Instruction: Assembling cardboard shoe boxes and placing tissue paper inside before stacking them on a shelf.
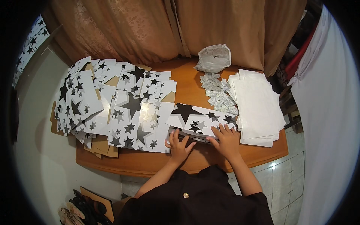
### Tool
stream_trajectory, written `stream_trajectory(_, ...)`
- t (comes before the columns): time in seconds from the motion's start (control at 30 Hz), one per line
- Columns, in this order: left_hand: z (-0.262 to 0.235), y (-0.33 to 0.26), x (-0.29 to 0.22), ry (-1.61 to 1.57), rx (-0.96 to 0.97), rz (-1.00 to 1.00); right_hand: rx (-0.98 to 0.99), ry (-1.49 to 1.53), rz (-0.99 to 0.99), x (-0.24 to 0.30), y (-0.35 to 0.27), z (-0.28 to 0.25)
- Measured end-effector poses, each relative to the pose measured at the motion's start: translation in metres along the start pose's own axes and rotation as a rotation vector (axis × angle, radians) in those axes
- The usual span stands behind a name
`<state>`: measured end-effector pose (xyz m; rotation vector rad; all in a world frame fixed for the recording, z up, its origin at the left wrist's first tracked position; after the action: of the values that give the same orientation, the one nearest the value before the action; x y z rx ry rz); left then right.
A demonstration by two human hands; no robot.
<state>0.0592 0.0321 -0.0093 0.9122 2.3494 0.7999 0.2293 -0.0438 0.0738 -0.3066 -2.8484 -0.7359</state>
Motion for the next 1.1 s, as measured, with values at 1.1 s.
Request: stream_trajectory(1.1,-0.012,0.03,0.015,-0.148,0.305,0.437,-0.041,-0.037,-0.121,0.013,-0.043,0.032)
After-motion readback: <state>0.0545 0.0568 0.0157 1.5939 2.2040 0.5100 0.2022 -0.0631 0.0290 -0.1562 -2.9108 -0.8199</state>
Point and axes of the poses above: each hand's wrist, its own y-axis towards the middle knuckle, its own z-axis out of the palm, x = y × z, the point moved 7 cm from there along y, towards the middle knuckle, and after that the axes turned 5 degrees about -x, right-handed, at the moved point
